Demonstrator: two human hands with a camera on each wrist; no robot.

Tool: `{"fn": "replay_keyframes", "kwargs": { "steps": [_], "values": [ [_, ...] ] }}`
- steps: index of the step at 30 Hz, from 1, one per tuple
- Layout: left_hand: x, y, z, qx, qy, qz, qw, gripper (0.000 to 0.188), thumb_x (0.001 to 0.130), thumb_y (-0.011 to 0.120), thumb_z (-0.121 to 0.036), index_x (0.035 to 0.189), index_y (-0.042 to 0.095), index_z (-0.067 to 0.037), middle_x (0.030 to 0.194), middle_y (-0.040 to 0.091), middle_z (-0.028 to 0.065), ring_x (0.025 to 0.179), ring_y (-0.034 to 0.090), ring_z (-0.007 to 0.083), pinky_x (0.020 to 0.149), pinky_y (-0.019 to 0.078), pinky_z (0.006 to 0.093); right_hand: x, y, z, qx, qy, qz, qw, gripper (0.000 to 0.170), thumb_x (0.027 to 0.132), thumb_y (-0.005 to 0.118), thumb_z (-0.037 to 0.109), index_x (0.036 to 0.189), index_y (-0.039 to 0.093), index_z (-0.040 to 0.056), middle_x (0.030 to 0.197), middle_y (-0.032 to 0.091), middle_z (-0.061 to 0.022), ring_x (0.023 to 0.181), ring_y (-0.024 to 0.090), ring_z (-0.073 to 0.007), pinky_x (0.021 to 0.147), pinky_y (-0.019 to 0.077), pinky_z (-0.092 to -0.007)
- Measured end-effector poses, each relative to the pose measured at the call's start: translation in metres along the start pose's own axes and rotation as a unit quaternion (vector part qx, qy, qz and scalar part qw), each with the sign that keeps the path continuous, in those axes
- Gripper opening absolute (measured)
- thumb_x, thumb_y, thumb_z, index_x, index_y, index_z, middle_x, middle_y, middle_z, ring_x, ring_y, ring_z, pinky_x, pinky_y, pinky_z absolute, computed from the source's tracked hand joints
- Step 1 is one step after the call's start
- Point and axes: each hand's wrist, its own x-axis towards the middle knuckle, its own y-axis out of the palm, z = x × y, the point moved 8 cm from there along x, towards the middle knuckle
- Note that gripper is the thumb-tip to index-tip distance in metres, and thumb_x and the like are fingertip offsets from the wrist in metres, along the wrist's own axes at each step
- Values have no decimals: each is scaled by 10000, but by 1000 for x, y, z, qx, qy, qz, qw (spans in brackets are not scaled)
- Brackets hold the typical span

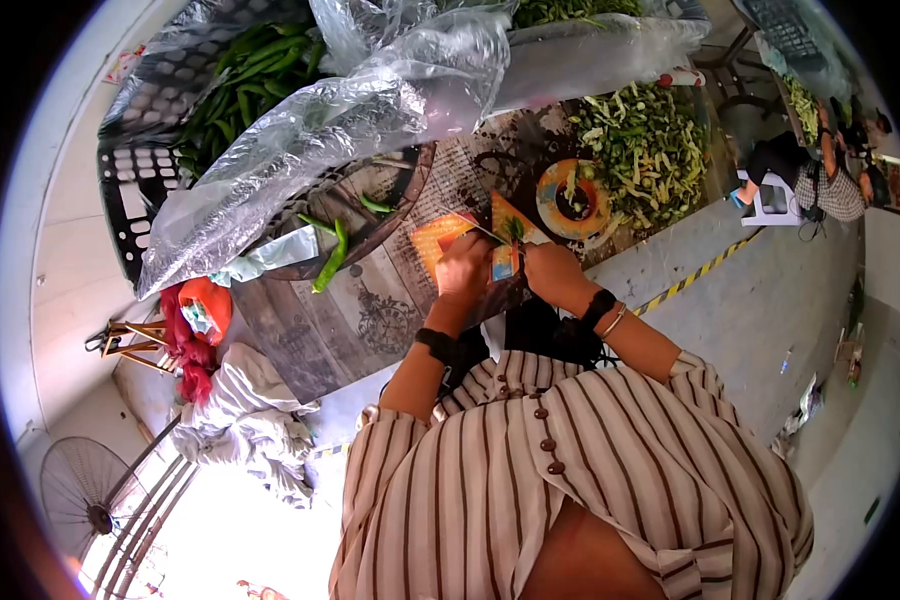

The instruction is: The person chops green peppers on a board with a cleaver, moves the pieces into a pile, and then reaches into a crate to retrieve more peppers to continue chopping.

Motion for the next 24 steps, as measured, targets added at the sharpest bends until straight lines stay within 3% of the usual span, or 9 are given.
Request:
{"fn": "replay_keyframes", "kwargs": {
  "steps": [5, 10, 14, 24],
  "values": [
    [0, 0, 0, -13, -7, 1, 1000, 91, 715, 618, -94, 802, 644, -104, 785, 594, 16, 700, 594, 224, 572, 480, 312, 13, 12, -5, -7, -3, 9, 1000, 118, 729, 517, 67, 756, 586, -25, 684, 590, -218, 649, 599, -369, 591, 487, -439],
    [-1, 5, 5, 22, -17, 19, 999, 93, 715, 624, -109, 804, 646, -120, 809, 601, 12, 710, 599, 218, 584, 489, 309, 21, 23, -6, 5, -14, -43, 999, 134, 735, 526, 102, 737, 579, -21, 700, 589, -225, 652, 596, -375, 600, 482, -439],
    [0, -1, 2, 2, -1, -24, 1000, 96, 710, 630, -110, 804, 646, -121, 831, 609, 8, 728, 606, 212, 592, 493, 305, 25, 9, -12, 35, -18, -57, 998, 149, 754, 521, 121, 737, 579, -15, 694, 591, -217, 661, 596, -372, 601, 479, -442],
    [-4, 4, 7, 11, -17, -1, 1000, 93, 711, 628, -88, 799, 647, -111, 810, 601, 13, 712, 601, 223, 572, 482, 311, 2, 1, -1, -22, -28, 22, 999, 216, 775, 496, 98, 932, 600, -8, 659, 598, -171, 624, 594, -346, 568, 475, -439]
  ]
}}
